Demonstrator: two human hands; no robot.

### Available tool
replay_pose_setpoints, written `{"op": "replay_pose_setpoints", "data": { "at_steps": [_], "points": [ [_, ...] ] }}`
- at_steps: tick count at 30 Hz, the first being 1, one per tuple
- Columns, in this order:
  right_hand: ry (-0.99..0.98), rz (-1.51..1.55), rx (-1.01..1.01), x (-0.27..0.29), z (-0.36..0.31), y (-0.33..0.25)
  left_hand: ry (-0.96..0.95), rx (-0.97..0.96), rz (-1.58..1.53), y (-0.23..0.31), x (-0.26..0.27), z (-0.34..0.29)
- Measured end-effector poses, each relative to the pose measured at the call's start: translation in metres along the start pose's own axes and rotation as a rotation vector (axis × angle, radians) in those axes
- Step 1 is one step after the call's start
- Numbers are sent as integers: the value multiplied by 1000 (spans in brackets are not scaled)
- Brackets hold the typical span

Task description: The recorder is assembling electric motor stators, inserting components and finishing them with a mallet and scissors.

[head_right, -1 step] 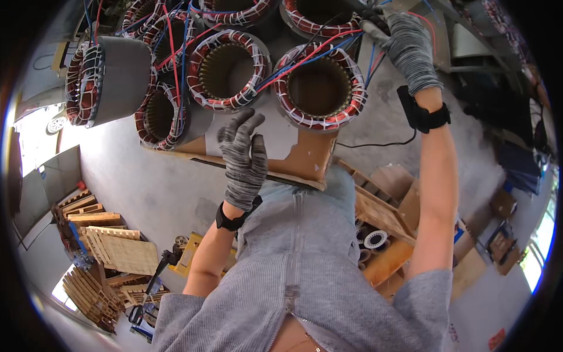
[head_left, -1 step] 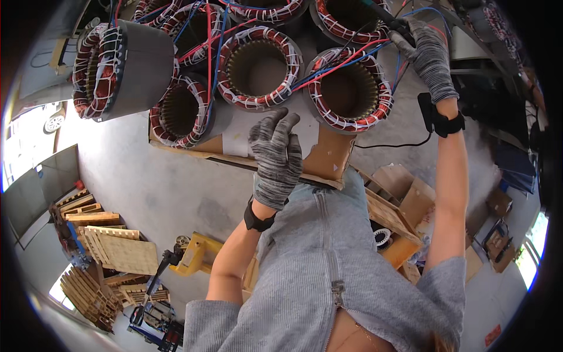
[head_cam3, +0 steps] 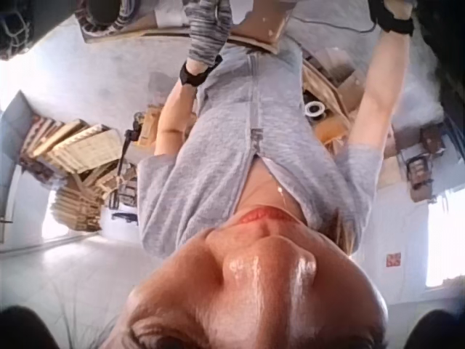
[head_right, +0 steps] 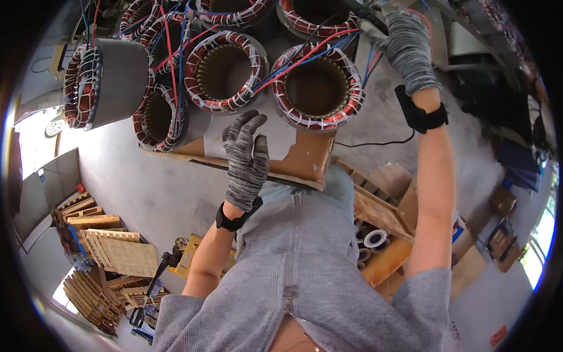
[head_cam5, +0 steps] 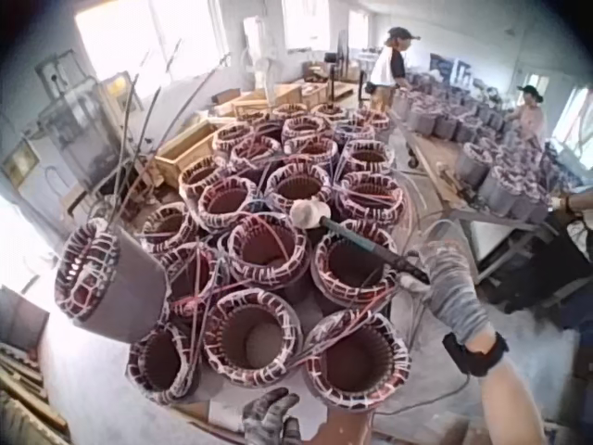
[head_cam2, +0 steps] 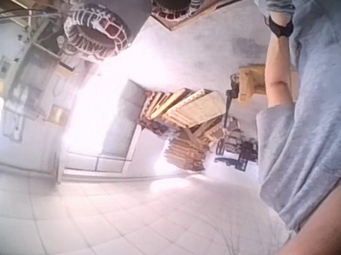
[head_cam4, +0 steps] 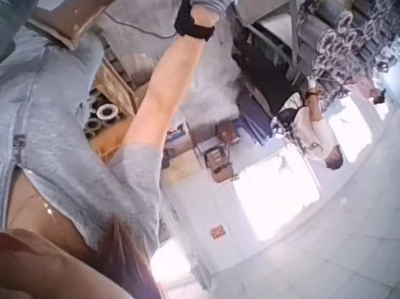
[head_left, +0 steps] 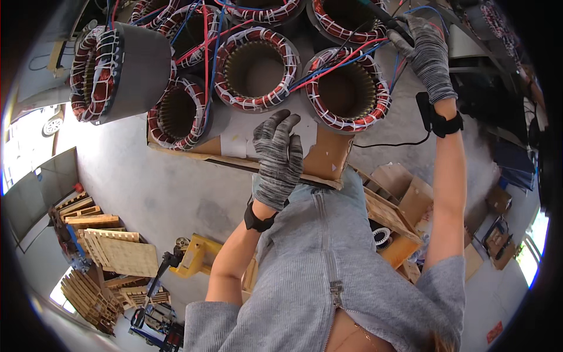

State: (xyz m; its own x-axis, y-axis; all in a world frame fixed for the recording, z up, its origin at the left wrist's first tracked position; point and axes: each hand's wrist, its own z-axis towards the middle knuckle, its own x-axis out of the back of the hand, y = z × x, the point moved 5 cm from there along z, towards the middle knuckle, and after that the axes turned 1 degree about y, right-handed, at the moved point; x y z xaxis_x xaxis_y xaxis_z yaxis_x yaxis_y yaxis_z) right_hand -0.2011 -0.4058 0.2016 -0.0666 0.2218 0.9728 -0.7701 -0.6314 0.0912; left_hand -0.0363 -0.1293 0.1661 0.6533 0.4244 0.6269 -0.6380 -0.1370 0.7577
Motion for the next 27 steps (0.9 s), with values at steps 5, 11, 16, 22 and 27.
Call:
{"op": "replay_pose_setpoints", "data": {
  "at_steps": [5,11,16,22,27],
  "points": [
    [415,443,-101,7,-62,4,-185,452,-461,-59,-48,-17],
    [200,1262,-680,-13,-133,-74,-194,904,-1169,-89,-106,-6],
    [-20,1484,-805,-21,-125,-83,-50,1284,-1174,-59,-111,13],
    [-32,1685,-699,-17,-135,-79,-114,1273,-1350,-65,-117,-19],
    [-291,1608,-650,-9,-165,-99,-173,1413,-1377,-40,-83,-67]
  ]
}}
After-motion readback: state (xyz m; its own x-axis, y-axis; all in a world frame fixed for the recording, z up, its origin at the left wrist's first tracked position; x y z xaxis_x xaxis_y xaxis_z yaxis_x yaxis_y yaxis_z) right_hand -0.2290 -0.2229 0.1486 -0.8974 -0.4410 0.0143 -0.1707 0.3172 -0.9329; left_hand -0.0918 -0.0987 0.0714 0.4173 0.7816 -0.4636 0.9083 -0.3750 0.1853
